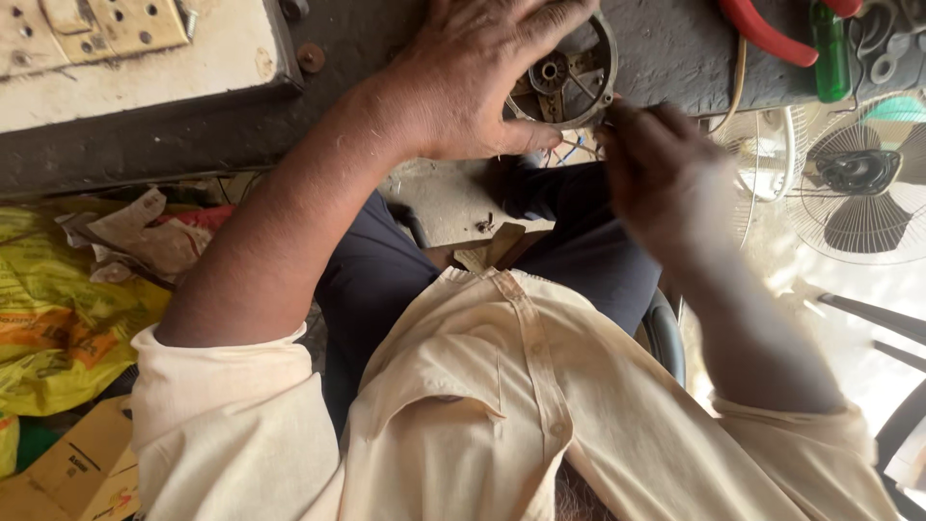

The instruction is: The person works on a circular electrical component, using pliers to remove a small ring and a screwdriver to adjust internal parts. The person then inserts a metal rod into the center of the component.

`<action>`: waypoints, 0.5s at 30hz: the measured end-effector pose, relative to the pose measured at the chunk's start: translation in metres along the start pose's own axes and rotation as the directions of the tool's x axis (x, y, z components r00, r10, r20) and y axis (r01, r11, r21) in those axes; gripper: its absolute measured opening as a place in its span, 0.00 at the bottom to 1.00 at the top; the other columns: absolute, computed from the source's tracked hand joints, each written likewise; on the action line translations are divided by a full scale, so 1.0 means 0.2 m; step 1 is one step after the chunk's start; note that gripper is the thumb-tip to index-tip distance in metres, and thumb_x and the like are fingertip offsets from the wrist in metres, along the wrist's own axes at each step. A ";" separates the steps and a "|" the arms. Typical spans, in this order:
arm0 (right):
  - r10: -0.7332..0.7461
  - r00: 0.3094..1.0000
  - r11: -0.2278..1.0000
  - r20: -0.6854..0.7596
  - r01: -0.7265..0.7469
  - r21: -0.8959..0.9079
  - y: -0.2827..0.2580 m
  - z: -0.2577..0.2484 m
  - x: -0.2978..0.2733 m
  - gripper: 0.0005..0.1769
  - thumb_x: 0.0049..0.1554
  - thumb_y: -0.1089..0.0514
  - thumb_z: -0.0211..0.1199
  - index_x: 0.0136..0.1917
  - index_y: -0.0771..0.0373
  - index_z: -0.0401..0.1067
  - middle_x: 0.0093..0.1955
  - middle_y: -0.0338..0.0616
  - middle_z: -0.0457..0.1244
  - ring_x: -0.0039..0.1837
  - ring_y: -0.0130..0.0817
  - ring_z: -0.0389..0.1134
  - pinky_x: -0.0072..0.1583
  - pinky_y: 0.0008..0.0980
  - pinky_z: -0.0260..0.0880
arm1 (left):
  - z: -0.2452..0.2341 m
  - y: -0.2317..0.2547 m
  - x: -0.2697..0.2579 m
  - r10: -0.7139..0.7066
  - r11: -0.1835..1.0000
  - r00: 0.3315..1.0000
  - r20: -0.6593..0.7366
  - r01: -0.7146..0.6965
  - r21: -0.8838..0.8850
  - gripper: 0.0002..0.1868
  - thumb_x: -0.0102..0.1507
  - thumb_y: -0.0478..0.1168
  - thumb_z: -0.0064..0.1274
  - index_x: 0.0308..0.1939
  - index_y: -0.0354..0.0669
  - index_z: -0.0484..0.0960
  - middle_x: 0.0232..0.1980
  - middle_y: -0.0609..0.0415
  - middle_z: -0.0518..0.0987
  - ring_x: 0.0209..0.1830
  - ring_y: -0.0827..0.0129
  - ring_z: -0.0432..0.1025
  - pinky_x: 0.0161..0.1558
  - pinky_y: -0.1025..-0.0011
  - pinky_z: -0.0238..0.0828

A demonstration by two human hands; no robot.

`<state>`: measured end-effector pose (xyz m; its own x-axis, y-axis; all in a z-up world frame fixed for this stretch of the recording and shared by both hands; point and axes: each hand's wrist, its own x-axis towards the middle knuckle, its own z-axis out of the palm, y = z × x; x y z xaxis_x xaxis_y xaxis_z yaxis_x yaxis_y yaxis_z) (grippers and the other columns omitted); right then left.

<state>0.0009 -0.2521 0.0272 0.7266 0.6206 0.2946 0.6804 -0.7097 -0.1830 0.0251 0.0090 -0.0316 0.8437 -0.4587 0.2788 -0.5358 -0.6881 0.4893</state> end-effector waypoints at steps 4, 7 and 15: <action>-0.032 0.983 0.999 0.180 0.029 0.022 0.06 -0.13 0.09 0.10 0.69 0.59 0.71 0.63 0.61 0.80 0.45 0.42 0.70 0.38 0.33 0.71 0.37 0.31 0.68 | -0.01 -0.03 0.01 0.031 0.999 0.999 0.035 -0.032 0.013 0.57 0.63 0.68 0.70 0.84 0.55 0.51 0.82 0.47 0.54 0.81 0.50 0.51 0.77 0.43 0.42; -0.127 0.973 0.988 0.192 0.107 0.113 0.11 -0.16 0.16 0.08 0.63 0.62 0.71 0.56 0.65 0.80 0.41 0.45 0.70 0.35 0.35 0.70 0.34 0.32 0.69 | -0.02 -0.03 0.02 0.001 0.999 0.994 0.111 0.003 -0.034 0.59 0.61 0.69 0.69 0.83 0.54 0.50 0.82 0.47 0.54 0.80 0.51 0.51 0.77 0.43 0.42; -0.288 0.905 0.947 0.314 0.221 0.231 0.23 -0.15 0.28 0.13 0.58 0.57 0.74 0.53 0.67 0.80 0.39 0.47 0.69 0.36 0.37 0.72 0.35 0.32 0.70 | -0.10 -0.03 0.07 0.095 0.991 0.981 0.170 -0.077 -0.111 0.60 0.59 0.65 0.72 0.82 0.51 0.51 0.81 0.49 0.55 0.80 0.55 0.53 0.77 0.52 0.48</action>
<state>0.0704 -0.2597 0.0645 0.4916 0.8704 0.0249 0.8274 -0.4580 -0.3250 0.0407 0.0177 -0.0136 0.7712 -0.6107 0.1798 -0.5921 -0.5843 0.5550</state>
